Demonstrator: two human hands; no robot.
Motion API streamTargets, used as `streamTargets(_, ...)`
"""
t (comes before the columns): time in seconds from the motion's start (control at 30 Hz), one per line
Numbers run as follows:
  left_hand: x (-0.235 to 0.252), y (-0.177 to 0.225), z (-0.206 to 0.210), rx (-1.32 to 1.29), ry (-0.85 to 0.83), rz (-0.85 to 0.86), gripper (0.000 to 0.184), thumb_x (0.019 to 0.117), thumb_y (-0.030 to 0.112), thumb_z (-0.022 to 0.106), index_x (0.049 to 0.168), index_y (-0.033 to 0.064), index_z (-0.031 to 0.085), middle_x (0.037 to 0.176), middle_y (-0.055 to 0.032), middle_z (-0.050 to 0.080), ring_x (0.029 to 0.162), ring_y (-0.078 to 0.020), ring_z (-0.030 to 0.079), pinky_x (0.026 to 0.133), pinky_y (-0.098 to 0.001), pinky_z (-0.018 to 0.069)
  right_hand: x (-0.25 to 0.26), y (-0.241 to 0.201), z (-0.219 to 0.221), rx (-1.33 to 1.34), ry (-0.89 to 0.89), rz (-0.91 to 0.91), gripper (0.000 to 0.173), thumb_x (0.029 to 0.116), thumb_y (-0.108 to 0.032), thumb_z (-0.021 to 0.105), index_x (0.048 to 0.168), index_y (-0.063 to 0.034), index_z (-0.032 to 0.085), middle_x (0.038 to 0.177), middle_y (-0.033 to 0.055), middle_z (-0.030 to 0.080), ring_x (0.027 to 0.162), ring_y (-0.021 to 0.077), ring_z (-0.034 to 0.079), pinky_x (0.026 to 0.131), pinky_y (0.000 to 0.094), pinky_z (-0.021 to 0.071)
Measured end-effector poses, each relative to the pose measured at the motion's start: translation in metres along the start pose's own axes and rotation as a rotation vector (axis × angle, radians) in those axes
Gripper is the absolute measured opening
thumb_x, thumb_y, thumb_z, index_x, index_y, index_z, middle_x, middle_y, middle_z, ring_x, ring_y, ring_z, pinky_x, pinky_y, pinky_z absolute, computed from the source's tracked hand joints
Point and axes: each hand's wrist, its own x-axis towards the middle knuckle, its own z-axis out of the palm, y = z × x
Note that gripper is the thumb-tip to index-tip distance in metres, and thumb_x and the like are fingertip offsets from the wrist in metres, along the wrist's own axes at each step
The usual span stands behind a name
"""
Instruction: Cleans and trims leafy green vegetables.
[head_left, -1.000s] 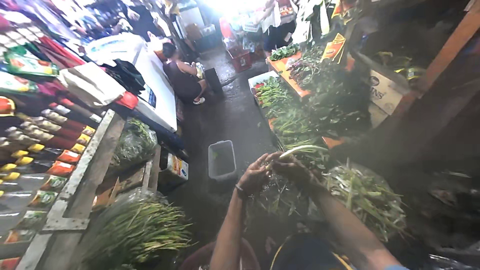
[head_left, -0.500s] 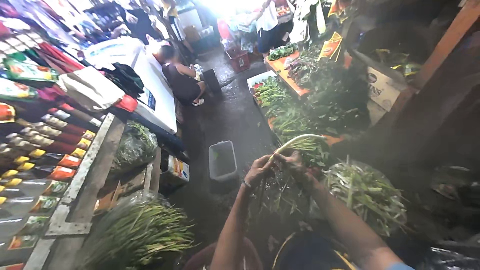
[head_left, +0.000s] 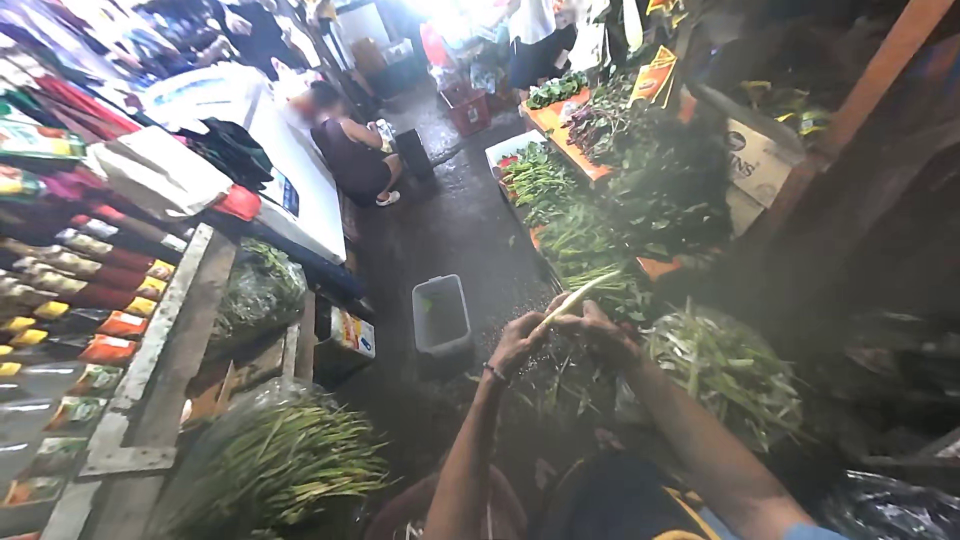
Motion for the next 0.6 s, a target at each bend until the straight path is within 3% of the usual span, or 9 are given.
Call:
streamTargets(0.1,-0.001,-0.003,0.003,0.049,0.067,0.012,0.023,0.1018,0.012,0.055,0.112,-0.0030,0.069,0.083,0.0016,0.067,0.070,0.0010,0.058,0.068,-0.0184,0.0499,-0.002,-0.003,0.001,0.109,0.060,0.028,0.011,0.1035,-0.011,0.053,0.107,-0.0034,0.060,0.081,-0.0019,0.064,0.060,0.0046,0.057,0.056,0.0215,0.0508)
streamTargets(0.33,-0.003,-0.004,0.000,0.020,-0.062,-0.025,0.027,0.1049,0.021,0.053,0.108,-0.0036,0.065,0.077,0.0017,0.060,0.064,-0.0017,0.055,0.063,-0.0210,0.0500,-0.008,-0.016,0.004,-0.240,0.096,0.146,0.011,0.0930,-0.013,0.073,0.098,-0.0047,0.068,0.074,-0.0055,0.066,0.060,0.0002,0.058,0.060,0.0200,0.0519)
streamTargets(0.43,0.000,-0.004,0.003,0.057,-0.034,0.001,0.026,0.1052,0.021,0.053,0.103,-0.0028,0.064,0.072,0.0044,0.055,0.060,0.0010,0.050,0.060,-0.0181,0.0456,-0.008,-0.021,0.005,-0.307,0.092,0.163,0.017,0.0880,-0.016,0.080,0.097,-0.0060,0.069,0.075,-0.0062,0.067,0.062,-0.0007,0.060,0.063,0.0201,0.0528)
streamTargets(0.53,-0.004,-0.006,-0.002,0.069,0.023,0.028,0.024,0.1035,0.015,0.050,0.103,-0.0045,0.064,0.074,0.0050,0.055,0.061,0.0028,0.048,0.060,-0.0160,0.0435,-0.009,-0.028,-0.010,-0.445,0.015,0.160,0.021,0.0930,-0.018,0.075,0.107,-0.0026,0.071,0.089,-0.0013,0.069,0.076,0.0000,0.060,0.074,0.0218,0.0524)
streamTargets(0.6,-0.010,-0.010,-0.010,0.074,0.075,0.042,0.023,0.1032,0.013,0.050,0.102,-0.0040,0.065,0.073,0.0056,0.055,0.061,0.0038,0.048,0.060,-0.0151,0.0428,-0.007,-0.029,-0.028,-0.510,0.031,0.070,0.017,0.0947,-0.015,0.071,0.103,-0.0001,0.072,0.091,0.0015,0.071,0.080,0.0009,0.062,0.080,0.0234,0.0533)
